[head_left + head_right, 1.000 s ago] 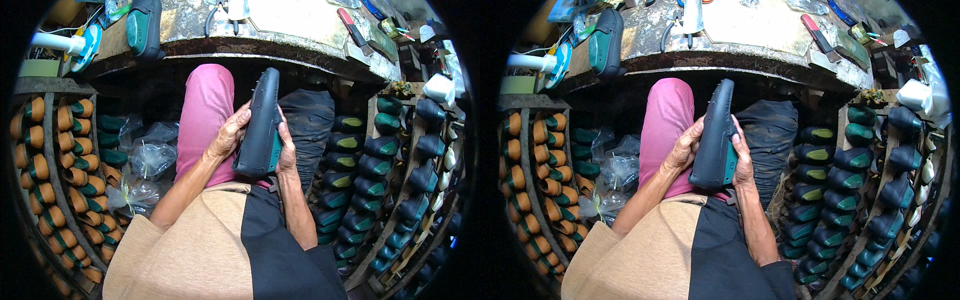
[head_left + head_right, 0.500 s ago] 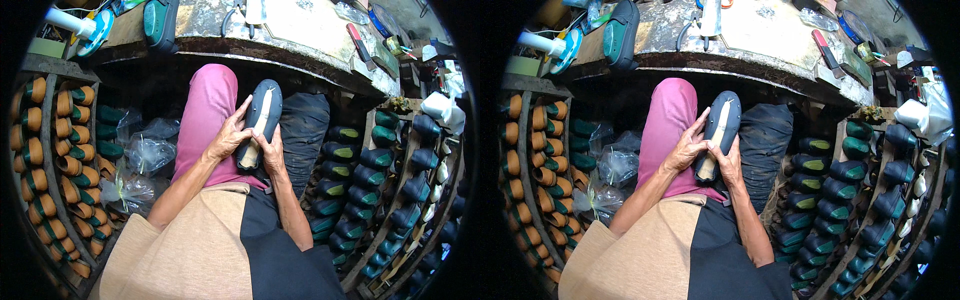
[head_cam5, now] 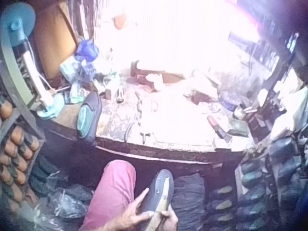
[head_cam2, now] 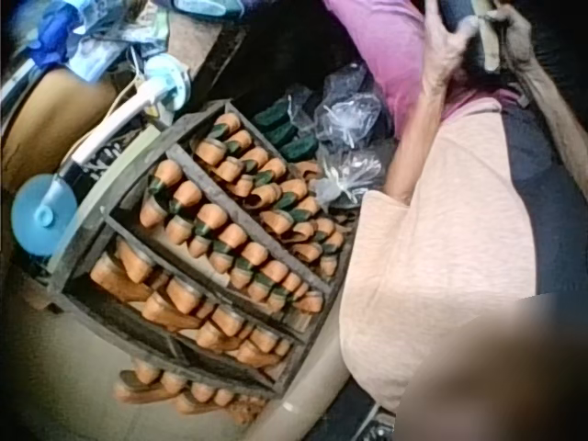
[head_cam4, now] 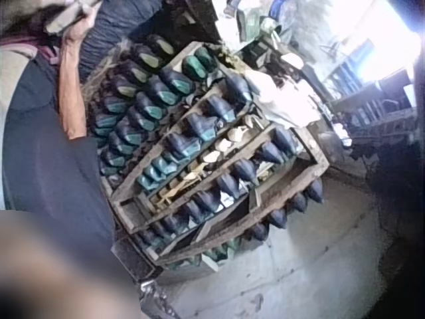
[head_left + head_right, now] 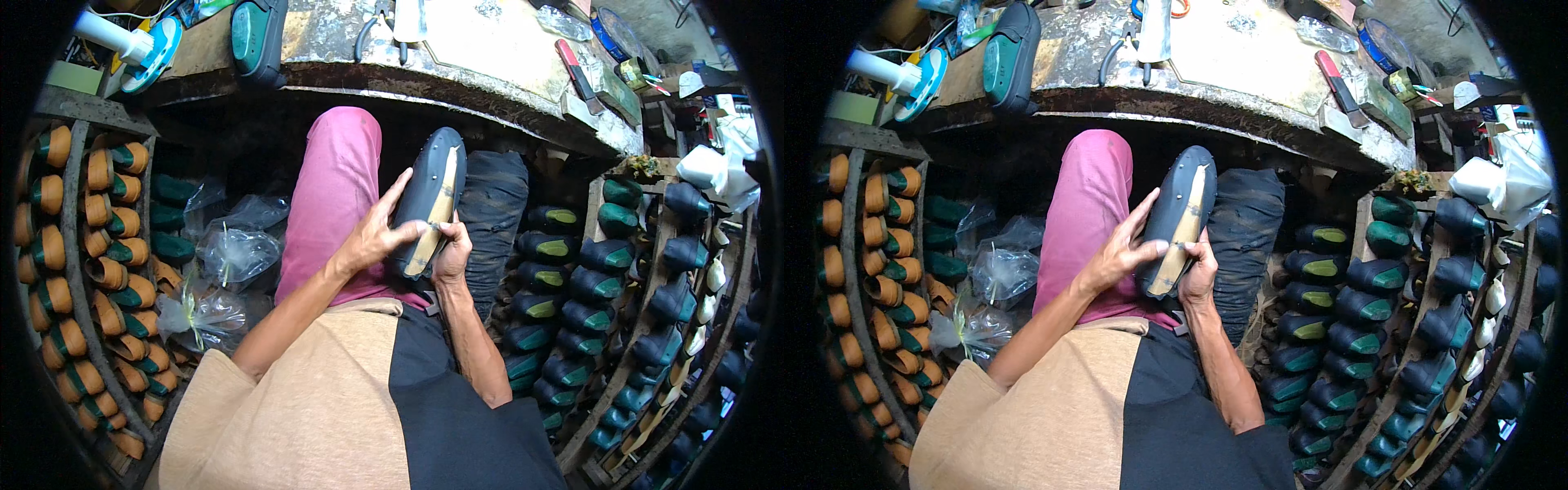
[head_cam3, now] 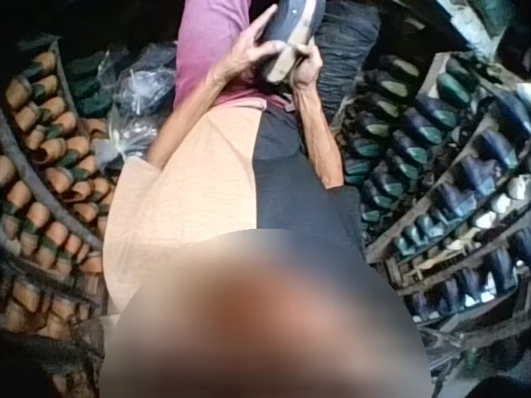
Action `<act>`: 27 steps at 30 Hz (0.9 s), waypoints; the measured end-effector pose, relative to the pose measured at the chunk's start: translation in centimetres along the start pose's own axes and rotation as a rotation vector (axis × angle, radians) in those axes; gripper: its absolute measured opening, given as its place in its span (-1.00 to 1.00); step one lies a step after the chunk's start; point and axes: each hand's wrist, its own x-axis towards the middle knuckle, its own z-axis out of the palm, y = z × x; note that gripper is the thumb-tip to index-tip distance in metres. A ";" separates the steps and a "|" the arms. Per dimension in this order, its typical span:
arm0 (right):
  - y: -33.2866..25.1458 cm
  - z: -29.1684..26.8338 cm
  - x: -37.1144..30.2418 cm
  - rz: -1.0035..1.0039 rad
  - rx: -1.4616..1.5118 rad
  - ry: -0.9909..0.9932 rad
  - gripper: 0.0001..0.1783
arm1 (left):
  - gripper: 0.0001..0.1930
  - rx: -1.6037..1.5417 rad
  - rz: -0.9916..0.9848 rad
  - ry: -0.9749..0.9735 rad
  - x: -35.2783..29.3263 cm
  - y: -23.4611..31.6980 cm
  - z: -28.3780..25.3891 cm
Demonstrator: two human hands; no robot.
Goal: The person sits on the floor and repairs a black slip-on shoe. They use a hammer to tap the shoe last, then use pliers to pull and secure the sole edge. They insert a small metal pin into the sole and tap it with a red rubber mallet.
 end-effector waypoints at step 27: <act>-6.1 -2.8 -22.3 -0.447 -1.686 0.108 -0.52 | -0.70 0.403 0.173 0.384 -2.2 8.2 -6.5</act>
